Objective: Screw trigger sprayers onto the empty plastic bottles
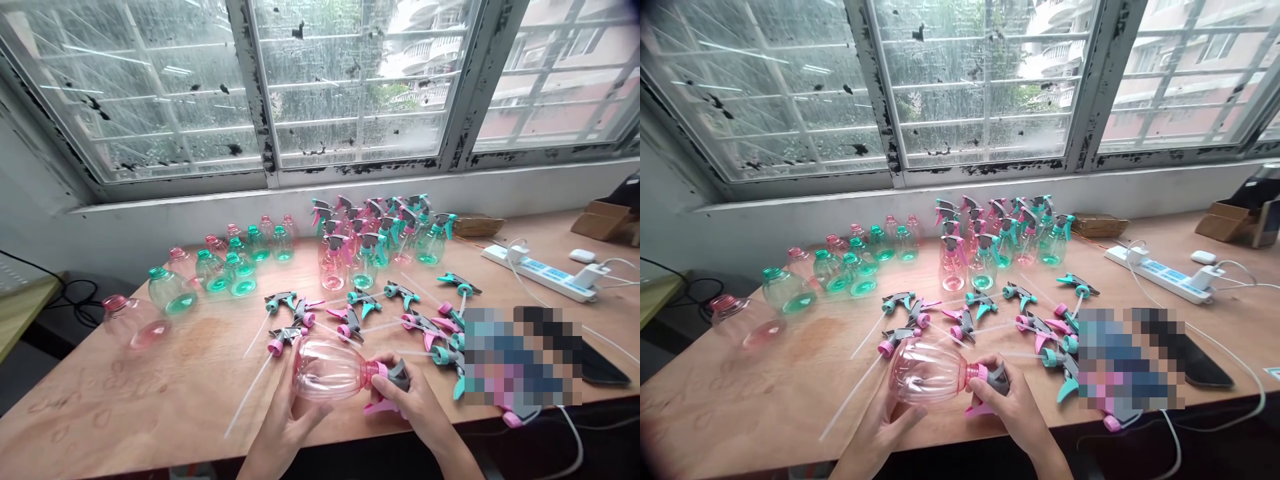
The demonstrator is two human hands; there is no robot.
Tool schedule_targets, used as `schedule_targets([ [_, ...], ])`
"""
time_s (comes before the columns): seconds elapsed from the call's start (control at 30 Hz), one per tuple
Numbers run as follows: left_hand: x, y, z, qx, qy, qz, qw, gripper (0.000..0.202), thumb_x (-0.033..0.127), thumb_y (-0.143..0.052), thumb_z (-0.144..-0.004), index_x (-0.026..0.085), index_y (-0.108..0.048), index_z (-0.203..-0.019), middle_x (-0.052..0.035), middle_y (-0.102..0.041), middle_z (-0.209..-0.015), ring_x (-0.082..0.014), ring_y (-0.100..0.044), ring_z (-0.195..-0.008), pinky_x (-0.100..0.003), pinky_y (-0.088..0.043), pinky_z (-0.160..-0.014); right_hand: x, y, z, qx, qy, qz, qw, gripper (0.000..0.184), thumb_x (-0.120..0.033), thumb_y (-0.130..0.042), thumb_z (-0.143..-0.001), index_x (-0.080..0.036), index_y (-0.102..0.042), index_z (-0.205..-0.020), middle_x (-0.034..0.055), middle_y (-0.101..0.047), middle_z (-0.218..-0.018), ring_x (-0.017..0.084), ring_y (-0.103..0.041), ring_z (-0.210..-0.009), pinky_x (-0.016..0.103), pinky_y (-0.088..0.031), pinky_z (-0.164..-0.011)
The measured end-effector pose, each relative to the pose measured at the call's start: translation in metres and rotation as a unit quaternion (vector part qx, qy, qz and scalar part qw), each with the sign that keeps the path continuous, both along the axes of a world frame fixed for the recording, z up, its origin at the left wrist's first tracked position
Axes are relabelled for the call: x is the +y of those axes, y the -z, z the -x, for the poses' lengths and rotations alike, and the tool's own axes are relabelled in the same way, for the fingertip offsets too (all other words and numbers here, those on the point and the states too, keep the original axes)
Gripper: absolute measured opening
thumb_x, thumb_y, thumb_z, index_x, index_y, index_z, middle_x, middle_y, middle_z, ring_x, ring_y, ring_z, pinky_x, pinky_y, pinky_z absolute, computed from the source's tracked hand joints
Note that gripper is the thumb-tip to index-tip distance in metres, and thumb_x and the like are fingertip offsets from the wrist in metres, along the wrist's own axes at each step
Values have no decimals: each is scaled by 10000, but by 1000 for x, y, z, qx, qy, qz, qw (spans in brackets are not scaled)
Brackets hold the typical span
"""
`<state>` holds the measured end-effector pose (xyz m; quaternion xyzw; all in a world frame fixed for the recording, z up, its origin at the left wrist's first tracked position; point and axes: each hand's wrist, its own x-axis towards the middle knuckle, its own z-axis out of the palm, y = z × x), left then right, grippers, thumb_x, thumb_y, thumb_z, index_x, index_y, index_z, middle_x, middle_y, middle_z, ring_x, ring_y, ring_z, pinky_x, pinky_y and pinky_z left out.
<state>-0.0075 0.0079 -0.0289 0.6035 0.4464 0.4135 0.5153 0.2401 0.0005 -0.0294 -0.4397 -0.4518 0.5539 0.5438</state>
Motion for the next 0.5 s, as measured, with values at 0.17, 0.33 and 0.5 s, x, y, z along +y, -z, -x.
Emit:
schedule_targets([
  [0.17,-1,3,0,13,-4,-24,1000,835,429,-681,-962,435,-182,-1631,-8,-213,-1749,-320,-268,-1584,-516,-182,-1309,0,0,1,-6,8,4,1000,426,-536,-812,-833,-177,-657,-1004,-17,-735,-594,174,-668,-517,275,-537,-569],
  [0.33,-3,1,2,16,-3,-27,1000,985,423,-750,-913,405,-99,-1652,-22,-154,-1763,-341,-186,-1605,-527,-141,-1317,0,2,0,-16,-11,-4,1000,394,-509,-833,-820,-184,-668,-970,-9,-732,-633,194,-688,-583,281,-535,-596],
  [0.5,-1,-2,1,-5,14,-13,1000,946,449,-726,-924,309,-155,-1664,-88,-332,-1707,-372,-193,-1599,-552,-200,-1306,1,3,0,-29,4,-7,1000,404,-521,-830,-818,-185,-672,-978,-3,-732,-622,206,-680,-587,305,-531,-615],
])
